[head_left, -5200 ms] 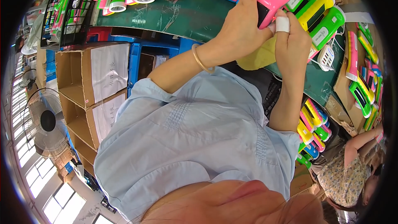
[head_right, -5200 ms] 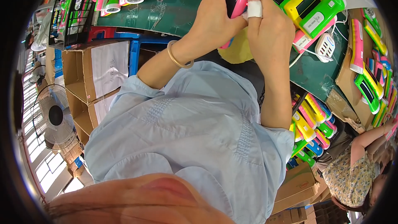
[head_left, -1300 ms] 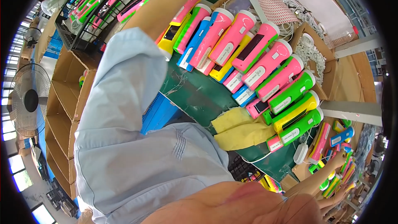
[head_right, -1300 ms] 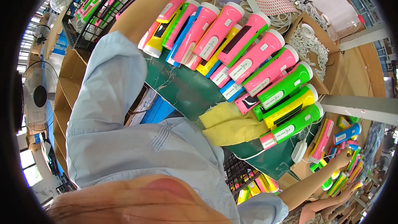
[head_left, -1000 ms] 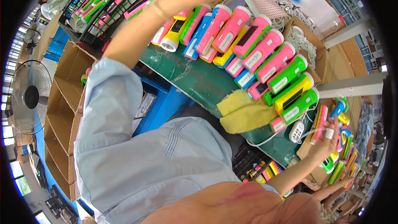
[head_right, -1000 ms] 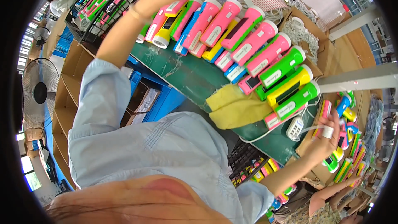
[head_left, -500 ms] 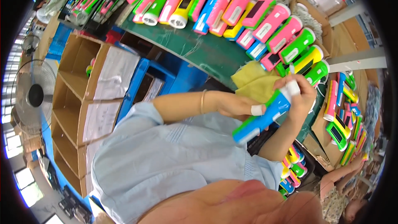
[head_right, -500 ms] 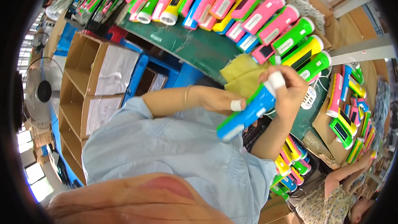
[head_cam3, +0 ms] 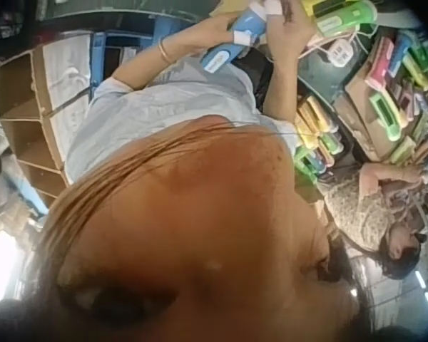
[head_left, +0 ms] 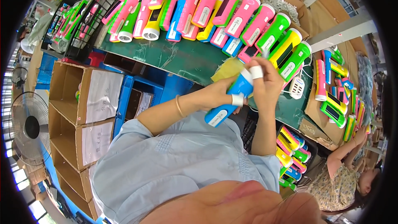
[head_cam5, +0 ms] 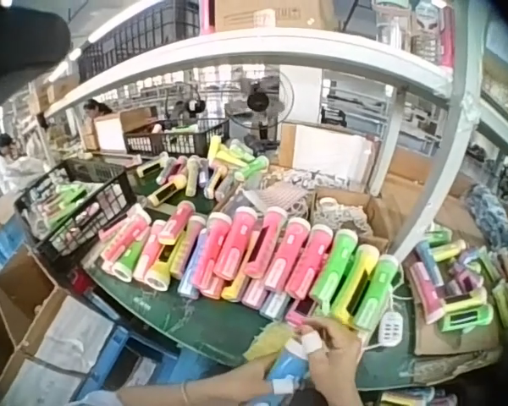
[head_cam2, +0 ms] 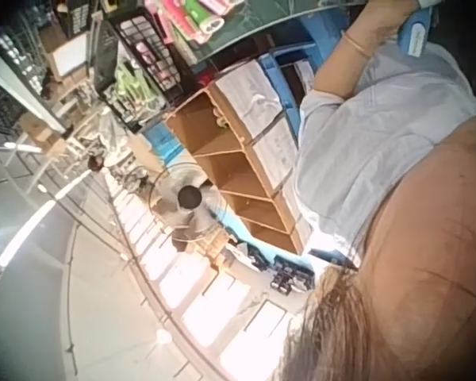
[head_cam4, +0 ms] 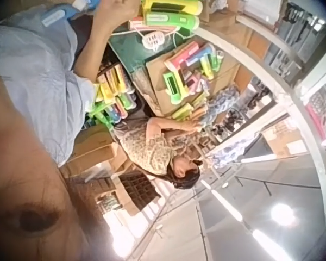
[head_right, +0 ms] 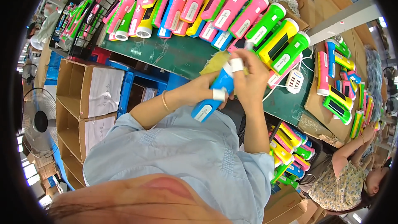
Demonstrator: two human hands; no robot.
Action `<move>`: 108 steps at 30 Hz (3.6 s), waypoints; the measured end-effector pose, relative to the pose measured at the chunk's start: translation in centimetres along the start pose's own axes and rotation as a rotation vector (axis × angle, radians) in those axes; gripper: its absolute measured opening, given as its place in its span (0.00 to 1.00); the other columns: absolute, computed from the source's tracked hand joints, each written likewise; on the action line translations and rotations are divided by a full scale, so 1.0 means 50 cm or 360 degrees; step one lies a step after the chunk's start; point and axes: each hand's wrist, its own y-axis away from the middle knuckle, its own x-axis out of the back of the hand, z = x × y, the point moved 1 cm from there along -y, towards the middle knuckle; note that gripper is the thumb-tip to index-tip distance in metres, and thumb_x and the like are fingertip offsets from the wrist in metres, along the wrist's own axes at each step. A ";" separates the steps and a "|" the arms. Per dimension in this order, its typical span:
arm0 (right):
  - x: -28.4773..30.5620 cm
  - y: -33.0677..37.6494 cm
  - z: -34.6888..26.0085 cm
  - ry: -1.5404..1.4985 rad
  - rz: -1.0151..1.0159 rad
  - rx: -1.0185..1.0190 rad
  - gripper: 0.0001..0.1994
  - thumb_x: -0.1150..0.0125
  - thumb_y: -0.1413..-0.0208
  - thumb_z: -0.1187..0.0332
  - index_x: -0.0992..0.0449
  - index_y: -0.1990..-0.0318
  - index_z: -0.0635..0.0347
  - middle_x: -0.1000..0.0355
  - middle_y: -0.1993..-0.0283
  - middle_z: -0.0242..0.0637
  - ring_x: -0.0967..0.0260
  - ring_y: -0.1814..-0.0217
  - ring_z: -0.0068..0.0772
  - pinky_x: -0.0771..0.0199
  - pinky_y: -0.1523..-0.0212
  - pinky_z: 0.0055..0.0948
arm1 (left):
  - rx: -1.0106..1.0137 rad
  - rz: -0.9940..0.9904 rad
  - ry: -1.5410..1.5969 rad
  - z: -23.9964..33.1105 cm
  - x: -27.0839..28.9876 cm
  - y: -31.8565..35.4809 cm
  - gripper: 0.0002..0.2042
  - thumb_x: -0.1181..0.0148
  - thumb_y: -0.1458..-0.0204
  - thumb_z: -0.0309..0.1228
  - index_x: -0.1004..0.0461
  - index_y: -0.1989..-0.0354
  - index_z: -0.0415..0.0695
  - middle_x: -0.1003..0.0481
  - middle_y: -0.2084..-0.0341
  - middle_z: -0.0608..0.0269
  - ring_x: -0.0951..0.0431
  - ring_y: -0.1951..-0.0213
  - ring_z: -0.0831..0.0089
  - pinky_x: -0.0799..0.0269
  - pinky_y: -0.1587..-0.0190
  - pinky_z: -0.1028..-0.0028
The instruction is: Inspecting and cleaning handheld flashlights on an assembly line by turning them on and wiping them with a cloth.
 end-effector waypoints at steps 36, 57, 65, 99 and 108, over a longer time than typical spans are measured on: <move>-0.020 -0.036 0.093 -0.0960 -0.0834 0.0030 0.20 0.50 0.55 0.52 0.29 0.70 0.65 0.33 0.72 0.34 0.37 0.69 0.22 0.37 0.65 0.21 | 0.0311 0.0075 0.0425 0.029 -0.037 0.012 0.14 0.43 0.52 0.36 0.34 0.65 0.37 0.29 0.77 0.58 0.27 0.82 0.73 0.33 0.81 0.77; 0.028 0.079 0.090 0.0381 -0.0436 -0.0238 0.06 0.47 0.51 0.78 0.28 0.64 0.68 0.29 0.73 0.35 0.35 0.73 0.18 0.34 0.71 0.19 | 0.0058 0.0324 0.0577 0.057 0.026 -0.031 0.17 0.48 0.47 0.44 0.36 0.63 0.41 0.31 0.74 0.60 0.29 0.77 0.71 0.31 0.74 0.75; 0.022 0.092 0.122 0.0324 -0.0274 -0.0198 0.04 0.46 0.52 0.78 0.28 0.67 0.68 0.32 0.75 0.36 0.35 0.76 0.24 0.36 0.74 0.22 | 0.0035 0.0296 0.0518 0.071 0.006 -0.031 0.17 0.50 0.46 0.45 0.37 0.63 0.41 0.31 0.75 0.59 0.29 0.77 0.70 0.31 0.75 0.75; -0.005 0.014 -0.016 0.1002 -0.0167 0.0611 0.07 0.43 0.55 0.79 0.27 0.66 0.64 0.30 0.69 0.38 0.31 0.68 0.33 0.33 0.65 0.26 | -0.0541 0.0522 -0.0231 0.087 0.064 -0.099 0.16 0.46 0.48 0.40 0.31 0.63 0.36 0.28 0.71 0.61 0.27 0.68 0.78 0.29 0.67 0.75; 0.014 0.025 -0.075 0.0295 -0.0618 0.0258 0.12 0.34 0.60 0.72 0.28 0.67 0.62 0.31 0.70 0.37 0.33 0.70 0.31 0.32 0.69 0.23 | -0.0886 0.0190 -0.0077 0.085 0.066 -0.101 0.24 0.51 0.47 0.50 0.35 0.57 0.38 0.28 0.72 0.57 0.26 0.73 0.71 0.27 0.67 0.72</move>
